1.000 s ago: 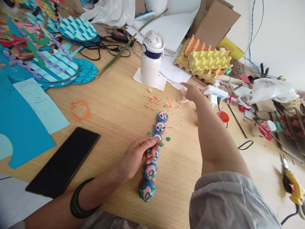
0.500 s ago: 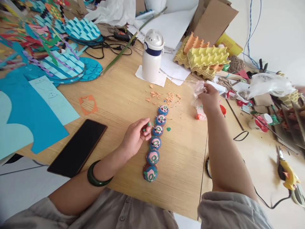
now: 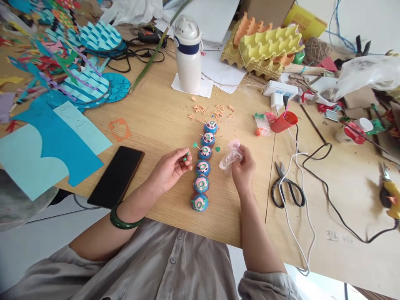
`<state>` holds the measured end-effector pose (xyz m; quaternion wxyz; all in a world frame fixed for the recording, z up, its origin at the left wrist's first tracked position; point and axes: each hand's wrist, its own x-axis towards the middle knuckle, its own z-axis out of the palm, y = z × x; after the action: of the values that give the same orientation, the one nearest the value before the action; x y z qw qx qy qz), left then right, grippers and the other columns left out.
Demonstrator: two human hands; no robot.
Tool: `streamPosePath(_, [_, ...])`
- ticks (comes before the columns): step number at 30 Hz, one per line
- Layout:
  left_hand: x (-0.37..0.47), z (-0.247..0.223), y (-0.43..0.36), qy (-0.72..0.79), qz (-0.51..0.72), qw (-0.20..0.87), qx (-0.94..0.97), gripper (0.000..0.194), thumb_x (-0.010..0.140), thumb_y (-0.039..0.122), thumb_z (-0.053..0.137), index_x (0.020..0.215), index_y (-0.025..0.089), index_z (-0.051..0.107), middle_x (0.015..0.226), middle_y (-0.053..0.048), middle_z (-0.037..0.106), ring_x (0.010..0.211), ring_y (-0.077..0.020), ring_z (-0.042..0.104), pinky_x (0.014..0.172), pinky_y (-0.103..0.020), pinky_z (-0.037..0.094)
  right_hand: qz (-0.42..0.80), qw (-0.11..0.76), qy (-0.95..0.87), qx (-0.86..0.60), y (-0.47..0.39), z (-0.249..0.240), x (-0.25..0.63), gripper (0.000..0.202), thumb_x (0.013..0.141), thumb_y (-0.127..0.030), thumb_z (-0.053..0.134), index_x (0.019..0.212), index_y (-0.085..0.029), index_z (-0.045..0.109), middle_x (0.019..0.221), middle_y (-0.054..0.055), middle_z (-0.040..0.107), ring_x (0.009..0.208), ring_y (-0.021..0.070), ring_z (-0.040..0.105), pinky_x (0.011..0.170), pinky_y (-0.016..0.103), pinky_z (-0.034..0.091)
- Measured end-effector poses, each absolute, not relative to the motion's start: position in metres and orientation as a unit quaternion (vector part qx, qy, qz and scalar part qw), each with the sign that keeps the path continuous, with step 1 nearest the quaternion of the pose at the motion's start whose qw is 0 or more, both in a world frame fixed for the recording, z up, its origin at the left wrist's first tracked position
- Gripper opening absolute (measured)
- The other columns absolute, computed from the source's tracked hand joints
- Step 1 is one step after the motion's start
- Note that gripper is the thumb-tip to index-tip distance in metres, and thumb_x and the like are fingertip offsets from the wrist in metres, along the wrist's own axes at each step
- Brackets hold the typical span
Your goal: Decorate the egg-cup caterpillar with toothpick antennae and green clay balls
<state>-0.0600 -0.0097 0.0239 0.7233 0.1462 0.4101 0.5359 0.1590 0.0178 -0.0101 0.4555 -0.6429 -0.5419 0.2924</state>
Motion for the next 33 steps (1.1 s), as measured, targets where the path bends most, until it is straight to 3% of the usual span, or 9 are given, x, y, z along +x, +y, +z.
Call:
streamPosePath(5, [-0.064, 0.022, -0.023, 0.407, 0.513, 0.738, 0.163, 0.025, 0.076, 0.031, 0.082, 0.079, 0.01, 0.069, 0.081, -0.004, 0.07, 0.075, -0.0107, 0.066, 0.07, -0.022, 0.055, 0.231, 0.399, -0.624, -0.632, 0.012, -0.022, 0.158, 0.039, 0.077, -0.017, 0.051, 0.111, -0.03, 0.067, 0.109, 0.007, 0.072, 0.102, 0.028, 0.068, 0.087, 0.045, 0.056])
streamPosePath(10, [-0.065, 0.019, -0.025, 0.424, 0.502, 0.732, 0.18, 0.02, 0.072, 0.021, 0.083, 0.088, 0.01, 0.076, 0.084, -0.006, 0.074, 0.08, -0.0124, 0.068, 0.073, -0.022, 0.055, 0.079, 0.29, -0.72, -0.625, 0.004, -0.022, 0.15, 0.045, 0.078, -0.009, 0.052, 0.115, -0.026, 0.07, 0.111, 0.009, 0.067, 0.106, 0.0296, 0.06, 0.09, 0.046, 0.054])
streamPosePath(13, [-0.062, 0.017, -0.027, 0.435, 0.493, 0.704, 0.269, 0.018, 0.08, 0.023, 0.075, 0.095, 0.013, 0.078, 0.091, -0.007, 0.076, 0.077, -0.0122, 0.066, 0.067, -0.023, 0.052, 0.026, 0.275, -0.732, -0.622, 0.002, -0.022, 0.141, 0.047, 0.077, -0.006, 0.051, 0.116, -0.022, 0.07, 0.124, 0.012, 0.063, 0.108, 0.0299, 0.058, 0.087, 0.045, 0.054])
streamPosePath(16, [-0.057, 0.017, -0.027, 0.467, 0.444, 0.595, 0.481, 0.025, 0.092, 0.026, 0.061, 0.108, 0.015, 0.077, 0.094, -0.007, 0.076, 0.073, -0.0121, 0.064, 0.065, -0.024, 0.051, 0.025, 0.275, -0.736, -0.618, 0.001, -0.023, 0.136, 0.05, 0.078, -0.004, 0.05, 0.122, -0.02, 0.067, 0.128, 0.013, 0.063, 0.111, 0.0304, 0.058, 0.089, 0.045, 0.054])
streamPosePath(20, [-0.053, 0.02, -0.023, 0.46, 0.318, 0.34, 0.756, 0.029, 0.098, 0.019, 0.053, 0.114, 0.016, 0.076, 0.108, -0.01, 0.074, 0.097, -0.0198, 0.069, 0.086, -0.031, 0.053, 0.06, 0.31, -0.731, -0.605, 0.0, -0.027, 0.138, 0.053, 0.079, -0.006, 0.049, 0.129, -0.019, 0.061, 0.126, 0.013, 0.066, 0.115, 0.0305, 0.06, 0.097, 0.048, 0.053])
streamPosePath(25, [-0.065, 0.026, -0.015, 0.487, 0.235, 0.238, 0.807, 0.032, 0.1, 0.02, 0.049, 0.119, 0.015, 0.074, 0.111, -0.011, 0.073, 0.096, -0.0212, 0.07, 0.084, -0.032, 0.055, 0.16, 0.381, -0.686, -0.598, 0.001, -0.029, 0.145, 0.042, 0.082, -0.012, 0.051, 0.123, -0.02, 0.058, 0.122, 0.011, 0.07, 0.105, 0.0244, 0.067, 0.09, 0.043, 0.057])
streamPosePath(29, [-0.074, 0.028, -0.014, 0.49, 0.315, 0.285, 0.762, 0.031, 0.097, 0.016, 0.05, 0.116, 0.016, 0.075, 0.111, -0.009, 0.073, 0.092, -0.0166, 0.068, 0.082, -0.028, 0.053, 0.15, 0.4, -0.7, -0.573, 0.003, -0.021, 0.151, 0.023, 0.086, -0.017, 0.055, 0.104, -0.023, 0.068, 0.132, 0.01, 0.066, 0.117, 0.0248, 0.062, 0.081, 0.037, 0.059])
streamPosePath(31, [-0.074, 0.03, -0.016, 0.49, 0.364, 0.369, 0.701, 0.031, 0.097, 0.018, 0.051, 0.115, 0.017, 0.076, 0.1, -0.007, 0.072, 0.08, -0.0122, 0.064, 0.072, -0.024, 0.051, 0.107, 0.402, -0.691, -0.591, 0.003, -0.014, 0.153, 0.018, 0.087, -0.021, 0.06, 0.1, -0.024, 0.072, 0.123, 0.008, 0.07, 0.112, 0.0254, 0.06, 0.076, 0.036, 0.058])
streamPosePath(33, [-0.071, 0.033, -0.019, 0.494, 0.393, 0.487, 0.604, 0.03, 0.097, 0.024, 0.052, 0.115, 0.016, 0.075, 0.08, -0.002, 0.063, 0.063, -0.0086, 0.053, 0.057, -0.021, 0.044, 0.103, 0.419, -0.657, -0.618, 0.004, -0.008, 0.154, 0.016, 0.088, -0.023, 0.061, 0.098, -0.024, 0.073, 0.105, 0.006, 0.074, 0.094, 0.0218, 0.062, 0.07, 0.033, 0.055])
